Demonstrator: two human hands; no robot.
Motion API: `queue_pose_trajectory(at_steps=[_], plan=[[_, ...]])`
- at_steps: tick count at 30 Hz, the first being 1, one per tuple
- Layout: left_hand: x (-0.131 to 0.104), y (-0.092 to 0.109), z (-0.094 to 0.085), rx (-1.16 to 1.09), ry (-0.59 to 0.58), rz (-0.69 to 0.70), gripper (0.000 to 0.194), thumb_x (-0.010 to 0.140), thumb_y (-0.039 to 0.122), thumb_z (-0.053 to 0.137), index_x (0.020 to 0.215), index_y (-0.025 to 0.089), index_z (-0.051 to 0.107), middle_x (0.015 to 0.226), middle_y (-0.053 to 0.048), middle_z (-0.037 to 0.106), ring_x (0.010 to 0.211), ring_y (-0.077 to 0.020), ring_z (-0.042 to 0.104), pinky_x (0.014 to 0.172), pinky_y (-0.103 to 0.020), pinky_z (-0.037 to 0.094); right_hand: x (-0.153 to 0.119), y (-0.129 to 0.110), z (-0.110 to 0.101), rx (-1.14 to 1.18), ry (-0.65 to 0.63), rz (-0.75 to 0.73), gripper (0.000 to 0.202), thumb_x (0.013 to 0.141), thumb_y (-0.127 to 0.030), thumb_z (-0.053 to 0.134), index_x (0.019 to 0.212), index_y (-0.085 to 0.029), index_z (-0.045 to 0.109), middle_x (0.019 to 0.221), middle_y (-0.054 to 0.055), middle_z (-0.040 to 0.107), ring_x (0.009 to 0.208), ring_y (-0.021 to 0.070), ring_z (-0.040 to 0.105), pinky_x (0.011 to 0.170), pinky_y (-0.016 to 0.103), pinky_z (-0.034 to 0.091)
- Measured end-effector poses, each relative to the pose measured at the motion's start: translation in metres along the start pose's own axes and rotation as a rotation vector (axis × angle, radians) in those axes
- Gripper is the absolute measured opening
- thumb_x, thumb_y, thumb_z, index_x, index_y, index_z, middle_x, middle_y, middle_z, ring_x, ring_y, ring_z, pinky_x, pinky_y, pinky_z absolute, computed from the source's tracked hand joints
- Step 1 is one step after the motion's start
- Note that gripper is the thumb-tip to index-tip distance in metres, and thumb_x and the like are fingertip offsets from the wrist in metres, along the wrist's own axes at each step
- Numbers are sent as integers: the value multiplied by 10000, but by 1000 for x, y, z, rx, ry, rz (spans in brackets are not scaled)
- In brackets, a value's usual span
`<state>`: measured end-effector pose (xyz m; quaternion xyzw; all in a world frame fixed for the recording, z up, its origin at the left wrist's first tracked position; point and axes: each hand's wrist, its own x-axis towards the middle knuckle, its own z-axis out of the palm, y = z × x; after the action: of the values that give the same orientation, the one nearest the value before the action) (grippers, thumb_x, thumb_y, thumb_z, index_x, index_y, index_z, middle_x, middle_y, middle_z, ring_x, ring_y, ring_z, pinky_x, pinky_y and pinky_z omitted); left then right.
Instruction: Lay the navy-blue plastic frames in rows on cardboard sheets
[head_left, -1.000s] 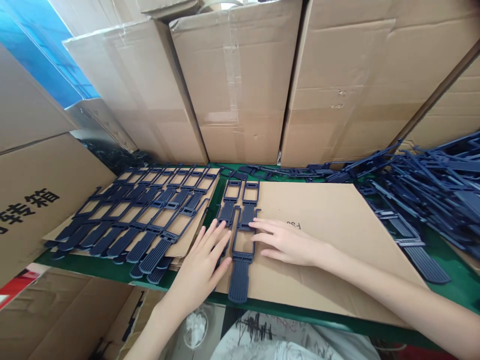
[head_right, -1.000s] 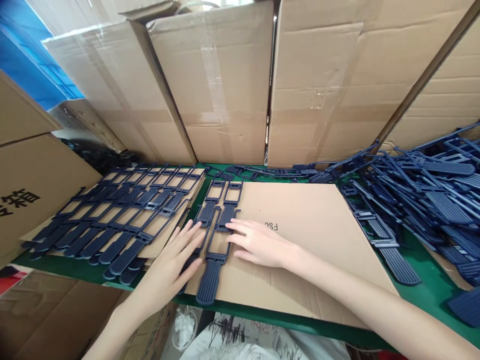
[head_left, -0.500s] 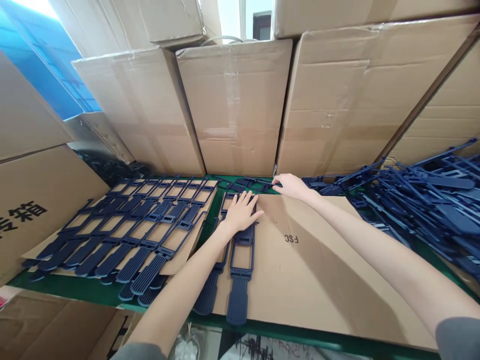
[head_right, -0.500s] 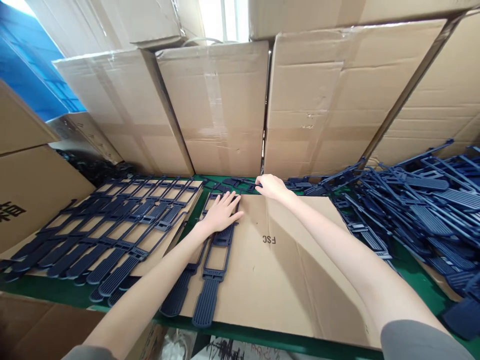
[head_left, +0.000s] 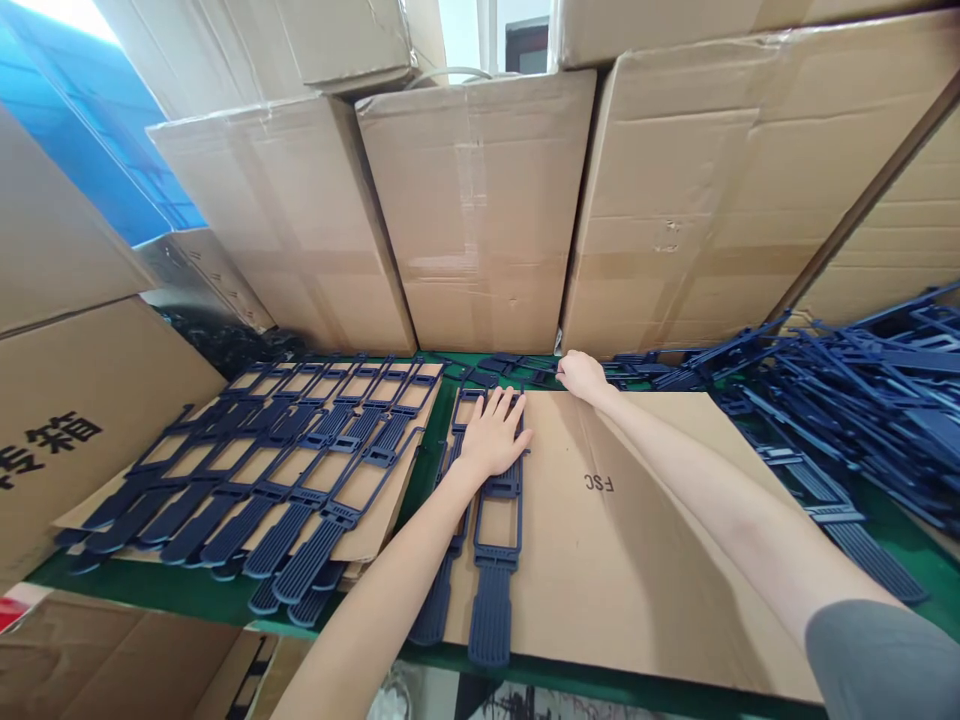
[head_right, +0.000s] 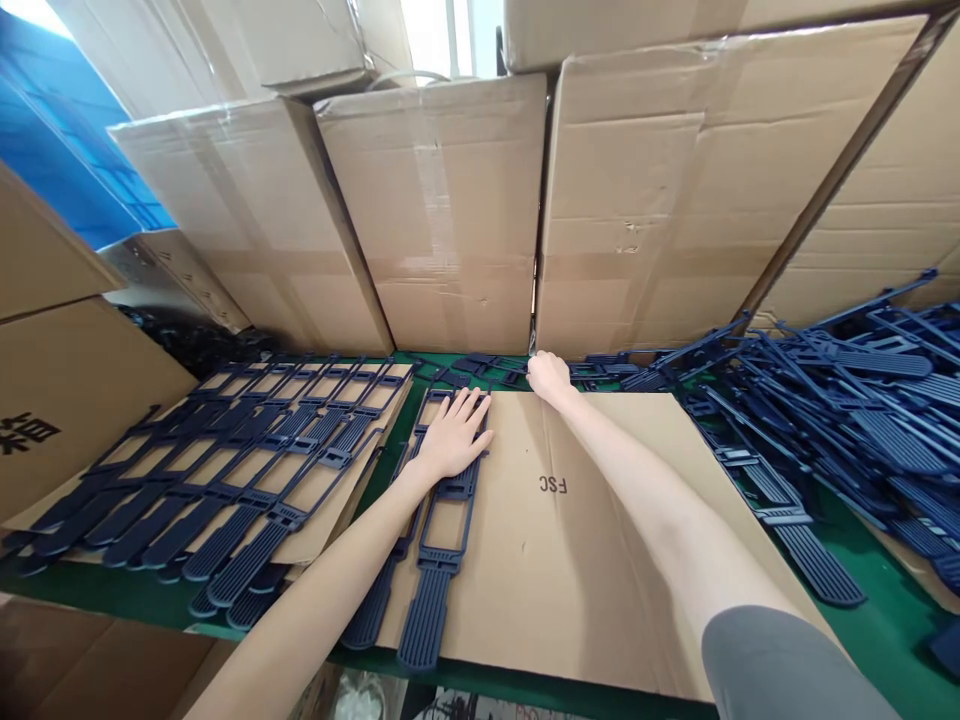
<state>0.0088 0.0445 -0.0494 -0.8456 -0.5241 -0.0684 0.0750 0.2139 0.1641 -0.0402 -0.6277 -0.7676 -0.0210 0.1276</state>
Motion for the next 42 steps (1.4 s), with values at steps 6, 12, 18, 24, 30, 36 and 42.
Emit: queue_pose_trajectory(at_steps=[6,12,18,24,30,36,42], plan=[[0,0,1,5,4,1,595,958,463,314,1481,180,283,1547,-91,241,1436,-269,165,1158,-479,157,-10,4,-18,72,276,-55,279,940,-250,438,895,-153,697,924,123,604,962,263,534,809,361,392],[0,-1,1,-7,4,-1,593,958,469,312,1474,177,301,1545,-93,243,1436,-272,167,1156,-484,161,-54,18,-28,258,626,-157,256,937,-324,434,774,-188,577,717,43,561,756,216,520,749,354,357],[1,1,-3,-8,-11,-9,585,953,442,342,1474,178,299,1545,-91,242,1437,-268,164,1156,-484,162,-95,34,-7,398,577,-396,138,875,-218,488,781,-202,588,739,51,630,733,216,540,697,354,375],[1,1,-5,3,-28,-12,585,958,452,327,1479,187,288,1549,-82,234,1440,-256,154,1159,-469,161,-97,36,9,451,527,-431,187,868,-132,437,850,-212,605,806,57,658,776,229,544,709,353,443],[2,-1,-4,20,-26,-3,583,958,457,324,1477,193,294,1549,-74,238,1438,-259,164,1161,-470,158,-103,28,2,483,534,-371,205,861,-122,437,990,-195,580,927,85,637,873,241,547,801,401,456],[4,-3,-2,31,-17,2,589,958,467,314,1485,206,272,1552,-62,233,1439,-254,163,1161,-472,155,-113,17,-1,412,356,-489,138,834,-198,549,706,-205,600,856,54,600,814,200,559,770,345,453],[4,-3,-3,27,-16,9,588,959,462,312,1481,194,283,1547,-73,244,1436,-258,174,1158,-479,163,-113,8,6,332,366,-311,267,923,-231,446,767,-187,658,936,84,612,875,226,583,853,415,420]])
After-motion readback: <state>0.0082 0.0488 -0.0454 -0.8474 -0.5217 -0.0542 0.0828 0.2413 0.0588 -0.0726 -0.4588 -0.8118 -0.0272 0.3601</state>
